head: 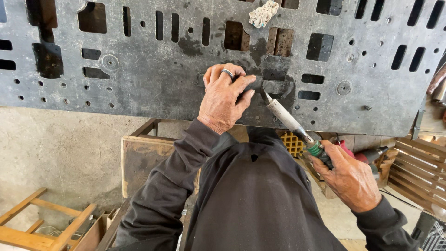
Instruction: The person rests a large perforated metal plate on their lap and uses a heated hand tool to melt residue out of its holes one at a time, occasionally wiping the tool tip with a cloth and repositioning the plate to reach different openings.
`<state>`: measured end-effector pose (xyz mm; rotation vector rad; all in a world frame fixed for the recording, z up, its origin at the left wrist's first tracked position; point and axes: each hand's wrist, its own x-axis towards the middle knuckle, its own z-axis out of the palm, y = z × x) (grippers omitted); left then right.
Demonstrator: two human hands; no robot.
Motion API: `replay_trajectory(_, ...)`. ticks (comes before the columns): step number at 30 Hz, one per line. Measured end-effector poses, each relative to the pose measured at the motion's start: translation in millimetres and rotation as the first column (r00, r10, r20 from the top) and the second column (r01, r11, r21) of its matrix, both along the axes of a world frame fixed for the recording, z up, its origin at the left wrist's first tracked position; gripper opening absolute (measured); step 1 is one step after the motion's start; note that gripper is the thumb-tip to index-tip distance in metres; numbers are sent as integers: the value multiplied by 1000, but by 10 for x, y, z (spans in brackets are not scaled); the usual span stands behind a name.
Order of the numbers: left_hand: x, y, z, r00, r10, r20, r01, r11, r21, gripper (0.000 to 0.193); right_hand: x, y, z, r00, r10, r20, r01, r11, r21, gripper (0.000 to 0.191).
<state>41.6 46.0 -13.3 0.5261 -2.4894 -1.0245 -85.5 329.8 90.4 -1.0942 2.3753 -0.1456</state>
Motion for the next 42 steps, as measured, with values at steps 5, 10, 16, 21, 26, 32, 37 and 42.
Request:
replay_trajectory(5,14,12,13,1000,1,-4,-1,1000,-11,31,-82,-54,83,990,-96,102,82,988,132,45)
replay_trajectory(10,27,38,22,1000,16,-9,-16,1000,-23,31,-229,-59,75,996,4,86,-8,999,46,50)
replay_trajectory(16,27,52,2,1000,26,-8,-27,999,-34,30,-323,-57,36,991,-49,125,31,990,139,50)
replay_trajectory(21,30,57,-8,999,27,-19,-28,999,-44,31,-385,-98,95,992,60,114,-63,998,23,46)
replay_trajectory(26,30,55,4,1000,25,-7,-26,999,-38,29,-515,-200,196,987,14,158,-41,984,172,44)
replay_trajectory(32,28,59,-5,1000,23,-13,-24,998,-64,28,-522,-246,258,986,42,162,-73,979,192,47)
replay_trajectory(37,35,60,-20,999,28,-22,-29,998,-64,27,-383,-191,231,986,17,165,-43,987,157,46)
replay_trajectory(42,33,64,-20,1000,20,-18,-21,997,-76,27,-344,-131,214,983,6,183,-37,985,169,53)
